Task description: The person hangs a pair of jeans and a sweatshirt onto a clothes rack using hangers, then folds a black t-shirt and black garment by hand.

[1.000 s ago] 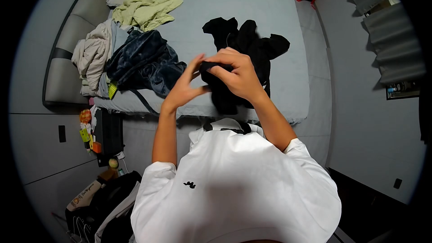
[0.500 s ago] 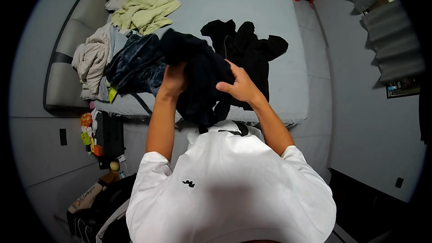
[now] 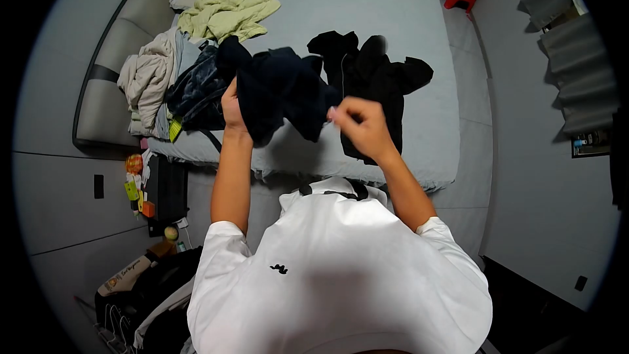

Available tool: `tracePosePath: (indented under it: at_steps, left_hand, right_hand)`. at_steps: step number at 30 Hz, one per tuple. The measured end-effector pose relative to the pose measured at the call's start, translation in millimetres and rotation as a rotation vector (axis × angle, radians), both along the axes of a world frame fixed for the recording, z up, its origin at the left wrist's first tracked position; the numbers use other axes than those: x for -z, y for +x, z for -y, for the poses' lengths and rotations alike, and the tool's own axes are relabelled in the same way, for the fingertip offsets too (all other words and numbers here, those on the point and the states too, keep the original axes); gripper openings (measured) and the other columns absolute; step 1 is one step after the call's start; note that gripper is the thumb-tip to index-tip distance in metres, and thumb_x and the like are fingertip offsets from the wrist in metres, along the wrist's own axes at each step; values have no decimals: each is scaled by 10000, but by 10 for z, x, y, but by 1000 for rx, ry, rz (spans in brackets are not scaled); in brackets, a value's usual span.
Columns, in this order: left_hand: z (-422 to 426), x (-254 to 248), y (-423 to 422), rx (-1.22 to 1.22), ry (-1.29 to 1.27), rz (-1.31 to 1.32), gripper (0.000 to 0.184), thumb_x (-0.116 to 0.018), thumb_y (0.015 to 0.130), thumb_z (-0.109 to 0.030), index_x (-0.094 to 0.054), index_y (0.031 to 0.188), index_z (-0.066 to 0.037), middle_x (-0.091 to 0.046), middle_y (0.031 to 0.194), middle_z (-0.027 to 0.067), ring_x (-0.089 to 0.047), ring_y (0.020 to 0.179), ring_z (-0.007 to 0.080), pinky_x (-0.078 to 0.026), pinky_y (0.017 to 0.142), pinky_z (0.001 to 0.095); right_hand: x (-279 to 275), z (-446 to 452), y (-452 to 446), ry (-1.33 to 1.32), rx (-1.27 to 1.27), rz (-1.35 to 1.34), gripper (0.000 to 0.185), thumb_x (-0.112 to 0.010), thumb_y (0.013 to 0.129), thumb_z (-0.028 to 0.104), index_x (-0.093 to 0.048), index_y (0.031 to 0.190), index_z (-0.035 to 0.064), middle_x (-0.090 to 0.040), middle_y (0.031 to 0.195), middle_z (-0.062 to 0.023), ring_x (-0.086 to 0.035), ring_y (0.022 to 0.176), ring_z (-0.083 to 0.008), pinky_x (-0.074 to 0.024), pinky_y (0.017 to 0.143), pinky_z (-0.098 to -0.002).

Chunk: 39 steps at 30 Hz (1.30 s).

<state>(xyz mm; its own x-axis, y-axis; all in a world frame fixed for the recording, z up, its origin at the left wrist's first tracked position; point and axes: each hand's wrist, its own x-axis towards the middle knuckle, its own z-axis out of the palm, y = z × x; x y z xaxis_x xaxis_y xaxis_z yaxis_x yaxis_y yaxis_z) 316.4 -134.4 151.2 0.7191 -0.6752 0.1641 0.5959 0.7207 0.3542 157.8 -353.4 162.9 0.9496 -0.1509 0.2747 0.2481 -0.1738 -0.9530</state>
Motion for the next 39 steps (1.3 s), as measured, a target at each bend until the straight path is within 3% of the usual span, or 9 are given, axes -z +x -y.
tracePosePath:
  at_steps: [3,6,9,13,19,27,33,38,39]
  left_hand:
    - [-110,228,95,-61,43,95,482,-364,1048,-292,-531,1302,82,-597,1305,206,-570,1212,369,-390,1126,477]
    - [-154,384,105,-397,523,406,478,-383,1040,-306,-560,1265,77,-622,1255,188,-591,1179,339,-405,1114,446]
    - [-117,216,-35,-84,253,245,476,-411,1034,-327,-583,1232,70,-645,1202,161,-622,1118,286,-460,1051,399]
    - [-93,152,-102,-24,448,227,472,-517,1009,-375,-581,1233,35,-655,1156,120,-633,1058,226,-481,979,337]
    - [-51,-82,-332,-280,863,594,356,-662,959,-298,-624,1151,0,-658,1022,33,-603,917,123,-485,844,277]
    - [73,-201,-600,-158,1016,824,235,-656,958,-212,-661,1002,19,-664,829,10,-583,761,86,-478,704,255]
    - [-90,-162,-495,-628,882,800,267,-573,1023,-268,-621,1005,-5,-593,909,1,-527,824,107,-443,766,258]
    - [-67,-76,-609,-555,520,23,396,-548,1015,-388,-618,1186,-38,-661,1113,81,-638,1038,212,-490,963,321]
    - [-109,-32,-619,-453,458,66,440,-518,1016,-427,-613,1206,-42,-662,1133,93,-637,1068,226,-490,983,333]
  right_hand:
    - [57,-29,296,316,233,10,255,-678,944,221,-644,813,5,-594,689,25,-501,662,-29,-407,599,-205]
    - [-20,-173,393,143,252,-84,304,-719,913,290,-699,950,-11,-698,827,-48,-614,751,-95,-488,721,-251]
    - [167,-247,560,155,104,-260,450,-770,837,402,-695,964,-22,-706,885,-73,-634,819,-134,-487,790,-275]
    - [363,-233,597,-55,-13,-458,346,-703,840,306,-683,916,-31,-621,732,-44,-569,687,-110,-459,648,-271]
    - [229,-215,545,650,147,-419,305,-665,860,262,-661,1014,-1,-575,737,27,-507,655,-58,-410,589,-241]
    - [661,-105,535,-59,86,-477,284,-639,820,98,-643,1062,-51,-658,769,-62,-615,659,-130,-481,575,-245]
    - [933,237,433,502,331,-576,183,-571,770,-8,-619,946,-18,-638,771,-87,-642,635,-183,-571,514,-330]
    - [1075,685,499,1366,41,-281,100,-480,729,-21,-520,755,67,-561,698,-40,-593,621,-191,-547,601,-319]
    - [541,471,466,1398,266,-313,66,-495,762,62,-539,715,77,-579,700,-52,-592,619,-201,-539,624,-327]
